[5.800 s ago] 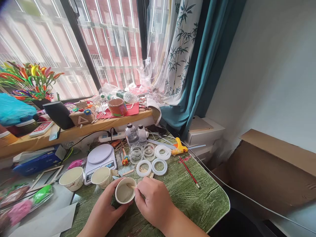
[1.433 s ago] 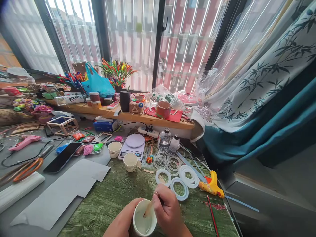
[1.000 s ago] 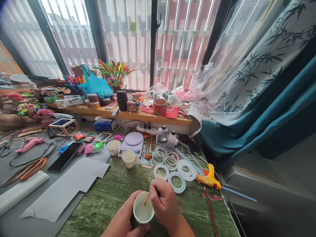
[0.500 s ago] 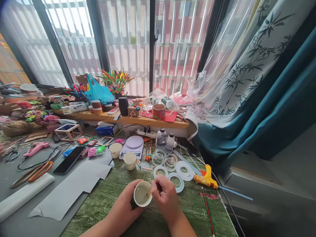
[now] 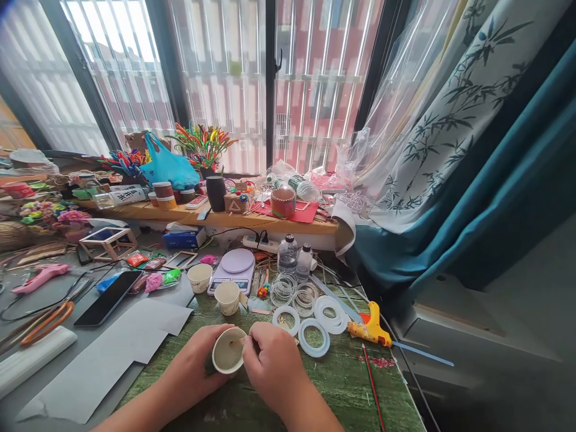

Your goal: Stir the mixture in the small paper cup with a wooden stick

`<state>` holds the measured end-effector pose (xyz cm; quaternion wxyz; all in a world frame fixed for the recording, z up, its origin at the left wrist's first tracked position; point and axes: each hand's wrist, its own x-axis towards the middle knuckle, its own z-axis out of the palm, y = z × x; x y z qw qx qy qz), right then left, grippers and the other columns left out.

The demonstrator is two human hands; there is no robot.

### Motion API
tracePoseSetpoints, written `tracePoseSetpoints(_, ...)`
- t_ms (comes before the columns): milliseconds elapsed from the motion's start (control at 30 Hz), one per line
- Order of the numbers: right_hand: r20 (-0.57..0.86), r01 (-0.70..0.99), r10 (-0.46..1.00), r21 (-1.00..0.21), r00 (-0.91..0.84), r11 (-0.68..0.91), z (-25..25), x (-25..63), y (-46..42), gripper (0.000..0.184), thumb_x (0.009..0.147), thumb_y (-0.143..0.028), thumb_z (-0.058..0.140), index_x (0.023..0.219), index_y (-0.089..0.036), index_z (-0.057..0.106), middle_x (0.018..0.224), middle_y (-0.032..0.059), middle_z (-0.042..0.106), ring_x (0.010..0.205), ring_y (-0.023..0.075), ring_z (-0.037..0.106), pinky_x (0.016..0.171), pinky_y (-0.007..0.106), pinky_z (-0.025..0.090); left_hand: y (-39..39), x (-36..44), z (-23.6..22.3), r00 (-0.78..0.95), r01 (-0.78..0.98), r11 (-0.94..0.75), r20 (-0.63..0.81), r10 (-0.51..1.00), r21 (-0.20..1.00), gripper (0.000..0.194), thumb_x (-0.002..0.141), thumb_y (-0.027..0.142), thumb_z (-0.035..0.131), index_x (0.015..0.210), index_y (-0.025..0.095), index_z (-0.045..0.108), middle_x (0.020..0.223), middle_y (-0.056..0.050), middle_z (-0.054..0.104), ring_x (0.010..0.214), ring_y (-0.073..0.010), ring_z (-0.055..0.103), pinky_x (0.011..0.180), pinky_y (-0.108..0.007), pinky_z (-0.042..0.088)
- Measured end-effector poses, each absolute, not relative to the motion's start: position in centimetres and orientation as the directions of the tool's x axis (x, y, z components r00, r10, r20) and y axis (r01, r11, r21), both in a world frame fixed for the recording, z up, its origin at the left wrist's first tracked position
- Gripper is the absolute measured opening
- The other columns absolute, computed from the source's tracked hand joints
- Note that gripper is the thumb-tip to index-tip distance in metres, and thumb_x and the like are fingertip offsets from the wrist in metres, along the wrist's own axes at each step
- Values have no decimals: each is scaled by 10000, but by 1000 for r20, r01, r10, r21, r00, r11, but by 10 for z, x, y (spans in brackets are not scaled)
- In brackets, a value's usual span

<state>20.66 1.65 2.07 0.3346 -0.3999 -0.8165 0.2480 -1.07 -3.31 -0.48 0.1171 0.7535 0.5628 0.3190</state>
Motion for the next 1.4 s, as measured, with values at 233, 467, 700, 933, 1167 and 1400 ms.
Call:
tracePoseSetpoints(233,342,519,849,-678,-404,520,15,190,21,316,968,-254,500,682,-206,376,648,-9,481,594,129,357,574,298,188,-27,-14,-10,36,803,-257,386,922,537,546,765,257,793,1298,269,676,1263,-86,767,1156,-315,726,1006,-453,599)
tracePoseSetpoints(467,368,476,854,-715,-367,512,0,195,15,304,962,-263,520,680,-206,422,643,-10,495,597,130,409,581,292,226,-25,-10,-6,105,784,-310,378,920,537,525,754,210,772,1269,266,687,1248,-84,771,1161,-315,722,1025,-459,588)
tracePoseSetpoints(700,377,406,835,-743,-402,531,0,199,16,316,996,-310,524,700,-204,499,659,-8,524,612,134,432,593,288,264,-26,-9,-3,73,783,-282,368,927,555,518,742,204,763,1253,262,700,1237,-86,777,1153,-313,730,1025,-462,594)
tracePoseSetpoints(933,260,306,897,-875,-359,376,-2,209,24,323,957,-347,563,680,-203,481,628,-32,482,615,126,432,587,263,289,-27,6,2,90,746,-320,387,918,584,523,749,268,794,1261,271,688,1218,-79,782,1105,-298,755,987,-418,619)
tracePoseSetpoints(1167,176,218,933,-943,-314,251,-6,208,25,343,940,-398,590,684,-210,460,634,-41,458,633,128,416,591,258,303,-27,12,-1,1,718,-217,310,951,661,543,762,296,792,1288,259,664,1259,-81,769,1140,-302,744,1002,-434,611)
tracePoseSetpoints(1400,-55,-129,981,-988,-186,-80,-18,209,40,383,914,-566,577,762,-230,477,631,-58,424,551,118,381,514,245,309,-23,18,33,-32,591,-172,236,971,788,514,827,390,770,1294,216,643,1272,-110,757,1156,-309,722,1018,-433,577)
